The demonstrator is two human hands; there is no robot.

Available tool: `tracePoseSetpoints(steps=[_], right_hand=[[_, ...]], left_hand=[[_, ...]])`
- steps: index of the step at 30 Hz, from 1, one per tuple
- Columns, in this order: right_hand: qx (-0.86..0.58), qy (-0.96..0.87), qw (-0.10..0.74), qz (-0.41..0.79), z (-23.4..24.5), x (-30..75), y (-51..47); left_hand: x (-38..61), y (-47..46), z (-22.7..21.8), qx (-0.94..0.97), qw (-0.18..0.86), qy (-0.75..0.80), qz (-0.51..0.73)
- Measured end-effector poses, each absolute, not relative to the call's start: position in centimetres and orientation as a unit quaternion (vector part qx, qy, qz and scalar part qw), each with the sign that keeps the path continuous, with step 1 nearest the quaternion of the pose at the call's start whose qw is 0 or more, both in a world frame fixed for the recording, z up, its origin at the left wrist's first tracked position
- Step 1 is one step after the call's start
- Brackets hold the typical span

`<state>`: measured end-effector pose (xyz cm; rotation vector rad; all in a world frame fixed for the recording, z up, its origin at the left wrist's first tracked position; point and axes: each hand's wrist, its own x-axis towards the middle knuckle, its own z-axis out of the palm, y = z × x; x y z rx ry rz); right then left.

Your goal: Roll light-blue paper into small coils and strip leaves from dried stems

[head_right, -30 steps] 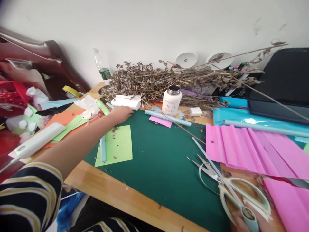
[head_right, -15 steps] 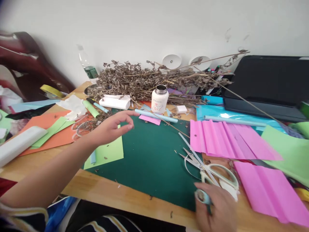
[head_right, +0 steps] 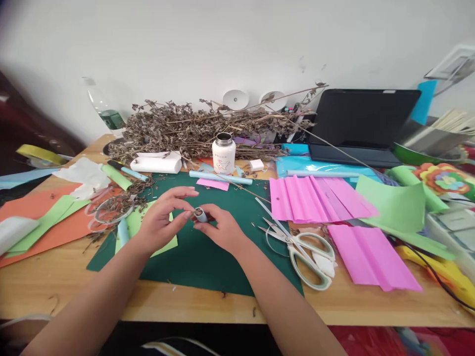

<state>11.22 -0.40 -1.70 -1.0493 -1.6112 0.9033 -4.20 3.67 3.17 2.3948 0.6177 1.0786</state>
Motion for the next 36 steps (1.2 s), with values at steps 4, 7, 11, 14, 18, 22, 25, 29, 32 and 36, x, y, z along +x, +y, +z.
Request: tracePoseSetpoints(steps=[4,7,11,14,18,22,25,29,32,36], right_hand=[[-0.428,-0.658,0.469,0.405,-1.8,11.4,-1.1],[-0.426,-0.672,0.450,0.405,-1.6,11.6,-1.2],[-0.437,-0.686,0.427,0.395,-1.8,11.6,-1.1],[-0.442,-0.689,0.419,0.393,-2.1,11.6,-0.9],[-0.464,-0.688,0.416,0.372,-2.4,11.6,-0.8],[-0.479,-0.692,0.416,0.344,-2.6,11.7,-0.8],[-0.477,-0.694,0.419,0.341,-2.7,11.8,-0.8],[-0.477,-0.721,0.394,0.311,-2.6,11.8,-0.7],[-0.498,-0.734,0.361,0.289,-2.0,11.4,-1.1],[-0.528,-0.760,0.312,0.215,0.2,12.4,-2.1]], left_hand=[[-4.2,3.8,2.9,0.853,0.219,0.248,0.403],[-4.0,3.6,3.0,0.862,0.208,0.245,0.393],[-4.1,3.7,3.1,0.886,0.157,0.239,0.366],[-4.6,3.8,3.1,0.912,0.092,0.223,0.330],[-5.0,3.7,3.0,0.932,-0.006,0.216,0.290],[-4.7,3.2,2.9,0.935,-0.055,0.219,0.275],[-4.4,3.0,2.8,0.935,-0.060,0.222,0.272],[-3.7,2.9,2.1,0.935,-0.056,0.212,0.280],[-2.9,2.6,0.9,0.920,-0.048,0.240,0.307],[-2.1,2.1,-0.1,0.893,-0.038,0.258,0.367]])
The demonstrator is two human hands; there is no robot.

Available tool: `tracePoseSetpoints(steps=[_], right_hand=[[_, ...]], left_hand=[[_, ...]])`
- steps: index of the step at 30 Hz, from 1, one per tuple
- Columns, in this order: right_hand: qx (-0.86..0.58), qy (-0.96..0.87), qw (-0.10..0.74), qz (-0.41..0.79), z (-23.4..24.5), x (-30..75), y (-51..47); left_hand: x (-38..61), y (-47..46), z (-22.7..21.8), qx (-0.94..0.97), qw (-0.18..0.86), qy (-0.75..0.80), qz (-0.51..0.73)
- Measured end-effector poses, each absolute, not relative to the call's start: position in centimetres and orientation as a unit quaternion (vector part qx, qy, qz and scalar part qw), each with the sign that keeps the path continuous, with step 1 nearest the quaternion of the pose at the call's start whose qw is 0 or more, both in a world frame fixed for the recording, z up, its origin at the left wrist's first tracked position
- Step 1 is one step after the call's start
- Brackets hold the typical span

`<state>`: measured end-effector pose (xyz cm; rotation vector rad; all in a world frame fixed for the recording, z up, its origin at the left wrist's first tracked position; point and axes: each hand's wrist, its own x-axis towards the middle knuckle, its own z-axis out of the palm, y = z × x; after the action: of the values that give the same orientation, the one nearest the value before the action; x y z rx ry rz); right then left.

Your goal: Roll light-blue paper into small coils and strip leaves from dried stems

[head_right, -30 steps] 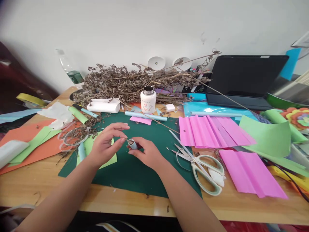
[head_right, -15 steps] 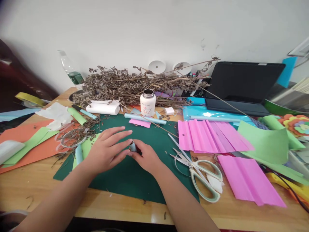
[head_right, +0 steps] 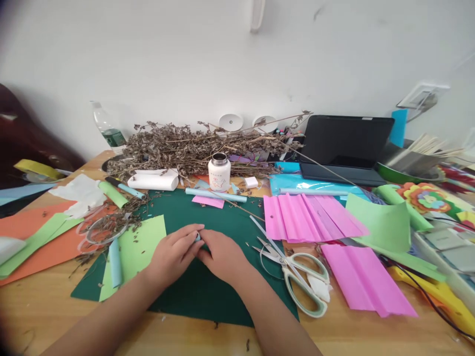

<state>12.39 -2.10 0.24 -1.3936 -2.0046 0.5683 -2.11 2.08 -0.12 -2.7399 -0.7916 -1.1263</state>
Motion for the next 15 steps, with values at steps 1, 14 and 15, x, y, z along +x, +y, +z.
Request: tracePoseSetpoints(steps=[1,14,15], right_hand=[[-0.535,-0.767,0.306,0.180,1.1,13.4,-2.2],[-0.846,-0.426,0.312,-0.080,11.0,41.0,12.7],[-0.853,-0.428,0.289,-0.081,11.0,41.9,13.7]], left_hand=[[-2.1,2.0,-0.2,-0.891,0.039,-0.246,-0.379],[-3.0,2.5,0.0,-0.890,0.011,-0.171,-0.424],[-3.1,2.5,0.0,-0.894,0.002,-0.172,-0.413]])
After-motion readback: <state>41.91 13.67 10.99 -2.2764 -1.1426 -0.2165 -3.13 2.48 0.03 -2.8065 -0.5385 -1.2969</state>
